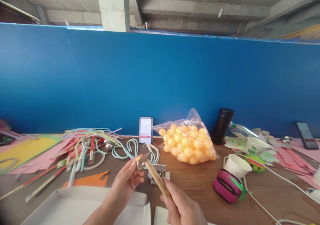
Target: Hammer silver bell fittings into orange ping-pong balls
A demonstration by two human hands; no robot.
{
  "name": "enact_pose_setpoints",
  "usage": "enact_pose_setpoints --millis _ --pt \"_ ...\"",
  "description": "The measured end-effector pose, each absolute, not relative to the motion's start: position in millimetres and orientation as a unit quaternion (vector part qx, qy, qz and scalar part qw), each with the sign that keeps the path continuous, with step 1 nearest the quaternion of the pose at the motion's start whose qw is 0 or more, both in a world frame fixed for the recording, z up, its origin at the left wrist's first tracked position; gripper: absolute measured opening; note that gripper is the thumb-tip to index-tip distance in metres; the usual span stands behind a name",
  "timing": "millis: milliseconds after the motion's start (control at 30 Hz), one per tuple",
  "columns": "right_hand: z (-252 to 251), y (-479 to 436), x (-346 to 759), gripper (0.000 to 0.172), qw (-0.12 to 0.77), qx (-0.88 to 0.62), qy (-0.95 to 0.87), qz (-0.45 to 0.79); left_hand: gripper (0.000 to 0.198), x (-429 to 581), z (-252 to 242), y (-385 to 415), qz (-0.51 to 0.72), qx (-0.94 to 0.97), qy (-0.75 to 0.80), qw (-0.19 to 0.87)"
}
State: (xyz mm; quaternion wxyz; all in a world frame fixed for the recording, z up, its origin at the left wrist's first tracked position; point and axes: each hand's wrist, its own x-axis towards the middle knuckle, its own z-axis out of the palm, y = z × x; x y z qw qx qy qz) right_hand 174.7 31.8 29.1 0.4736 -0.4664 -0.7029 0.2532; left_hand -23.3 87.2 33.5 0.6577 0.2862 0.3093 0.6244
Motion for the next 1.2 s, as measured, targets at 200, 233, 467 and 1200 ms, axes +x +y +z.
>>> enact_pose_setpoints --millis 200,233,467,1200 --pt "29.4 32.1 175.8 0.043 0.458 -0.477 -0.709 0.245 0.031 -22.9 31.9 87.6 0.626 0.295 0.310 0.652" --pt "29.5 32.0 175.9 0.042 0.461 -0.473 -0.708 0.251 0.030 -22.9 32.1 87.3 0.626 0.299 0.307 0.651" --pt "28.2 32.1 174.4 0.041 0.457 -0.472 -0.719 0.228 0.032 -22.2 29.4 87.9 0.633 0.290 0.303 0.651" --pt "27.7 33.8 175.3 0.041 0.441 -0.474 -0.721 0.246 0.038 -21.0 29.2 90.5 0.641 0.262 0.312 0.651"
